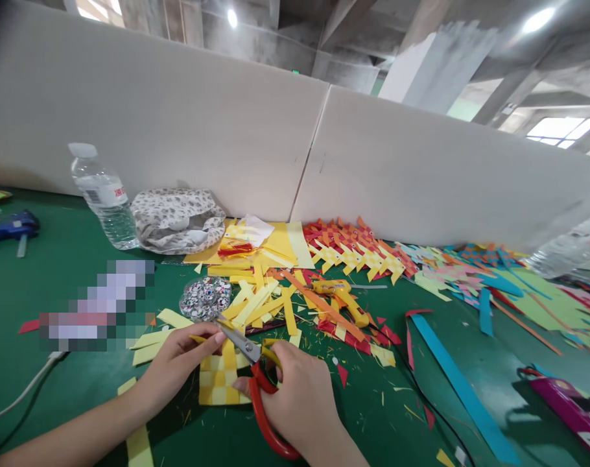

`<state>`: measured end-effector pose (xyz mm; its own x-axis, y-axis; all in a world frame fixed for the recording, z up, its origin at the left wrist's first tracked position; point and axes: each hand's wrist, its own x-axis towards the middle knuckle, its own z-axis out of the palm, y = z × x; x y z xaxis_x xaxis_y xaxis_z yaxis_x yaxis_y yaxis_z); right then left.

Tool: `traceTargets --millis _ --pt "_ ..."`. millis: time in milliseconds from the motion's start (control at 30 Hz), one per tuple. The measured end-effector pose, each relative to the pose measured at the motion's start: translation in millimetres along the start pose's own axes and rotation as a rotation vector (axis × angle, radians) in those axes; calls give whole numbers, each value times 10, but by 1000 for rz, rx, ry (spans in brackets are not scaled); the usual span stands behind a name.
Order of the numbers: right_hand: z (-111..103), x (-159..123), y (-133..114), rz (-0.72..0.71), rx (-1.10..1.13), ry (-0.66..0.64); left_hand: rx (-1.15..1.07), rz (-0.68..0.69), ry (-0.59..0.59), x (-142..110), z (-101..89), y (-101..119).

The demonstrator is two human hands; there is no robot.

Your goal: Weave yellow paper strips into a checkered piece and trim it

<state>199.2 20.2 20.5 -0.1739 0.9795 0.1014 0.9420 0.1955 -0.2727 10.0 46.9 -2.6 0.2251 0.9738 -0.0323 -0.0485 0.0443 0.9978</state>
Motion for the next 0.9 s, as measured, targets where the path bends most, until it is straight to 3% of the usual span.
traceTargets --millis 267,533,733,900 --pt "17 -15 2 3 17 30 58 -15 -51 -30 5 -22" --pt "-43 -9 73 -2 6 197 20 -22 7 8 -2 17" --pt "-44 12 10 -64 -81 119 50 0 67 31 -6 -13" --pt "-17 -5 -15 -38 -50 33 50 58 36 38 -18 -86"
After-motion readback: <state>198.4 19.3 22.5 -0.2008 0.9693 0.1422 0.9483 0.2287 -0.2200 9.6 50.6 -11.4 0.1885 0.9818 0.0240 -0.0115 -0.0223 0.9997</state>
